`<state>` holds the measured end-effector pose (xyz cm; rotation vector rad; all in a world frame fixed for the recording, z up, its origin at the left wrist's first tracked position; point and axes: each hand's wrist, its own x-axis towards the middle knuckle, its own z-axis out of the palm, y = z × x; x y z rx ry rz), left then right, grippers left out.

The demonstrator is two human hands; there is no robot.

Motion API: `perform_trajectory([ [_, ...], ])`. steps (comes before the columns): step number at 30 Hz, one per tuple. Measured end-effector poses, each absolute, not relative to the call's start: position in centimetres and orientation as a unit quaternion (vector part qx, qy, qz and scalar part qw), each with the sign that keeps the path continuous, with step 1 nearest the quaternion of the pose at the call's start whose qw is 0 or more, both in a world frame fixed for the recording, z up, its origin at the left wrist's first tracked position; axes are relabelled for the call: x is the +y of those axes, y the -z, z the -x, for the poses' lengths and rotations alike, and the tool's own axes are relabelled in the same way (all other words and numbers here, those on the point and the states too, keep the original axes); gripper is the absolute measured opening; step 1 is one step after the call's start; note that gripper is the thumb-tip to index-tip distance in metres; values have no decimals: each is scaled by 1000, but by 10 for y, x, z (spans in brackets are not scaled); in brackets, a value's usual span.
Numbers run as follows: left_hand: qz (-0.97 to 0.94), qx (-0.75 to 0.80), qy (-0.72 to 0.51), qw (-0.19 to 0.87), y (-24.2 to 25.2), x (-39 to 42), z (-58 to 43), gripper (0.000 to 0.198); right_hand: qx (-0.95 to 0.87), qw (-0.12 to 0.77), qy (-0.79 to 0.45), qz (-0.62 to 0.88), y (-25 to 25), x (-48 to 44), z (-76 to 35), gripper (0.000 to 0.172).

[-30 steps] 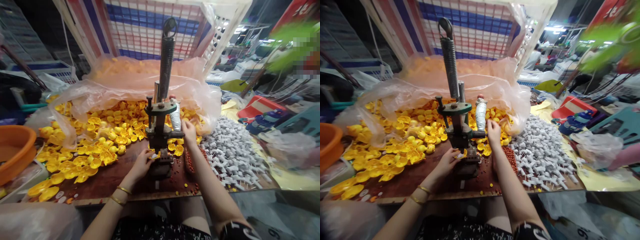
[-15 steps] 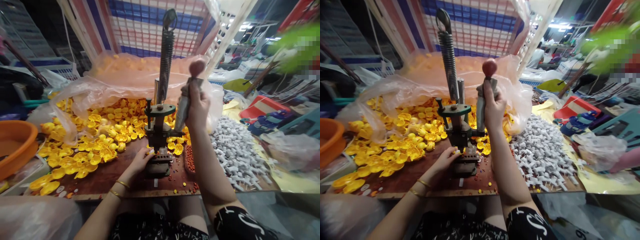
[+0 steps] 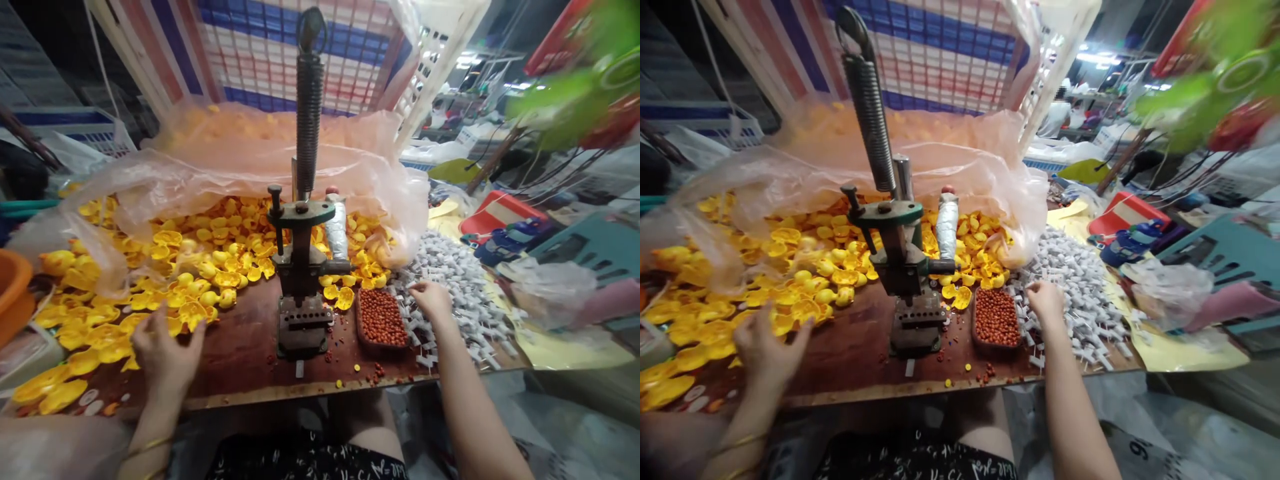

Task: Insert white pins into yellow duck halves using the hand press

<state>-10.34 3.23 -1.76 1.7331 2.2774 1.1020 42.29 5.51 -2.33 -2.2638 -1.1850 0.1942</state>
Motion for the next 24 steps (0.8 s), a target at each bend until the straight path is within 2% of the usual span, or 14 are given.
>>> perform_trajectory([
  [2, -570, 769, -290, -18, 25, 39, 100, 49, -457, 245, -67, 852, 33, 56, -416, 5],
  [5, -604, 765, -207, -79, 37, 44, 95, 41, -486, 213, -64, 845, 42, 61, -406, 15],
  [10, -685, 687, -211, -122, 50, 38, 90, 34, -529, 211, -88, 817, 47, 66, -409, 23],
  [13, -712, 657, -236, -65, 56, 36, 87, 32, -531, 217, -111, 811, 46, 67, -413, 24],
  [17, -742, 620, -249, 60, 57, 36, 76, 44, -522, 203, -141, 817, 42, 75, -409, 27],
  [24, -720, 544, -392, 181, 40, 19, 39, 37, -475, 197, -169, 841, 37, 97, -407, 30],
])
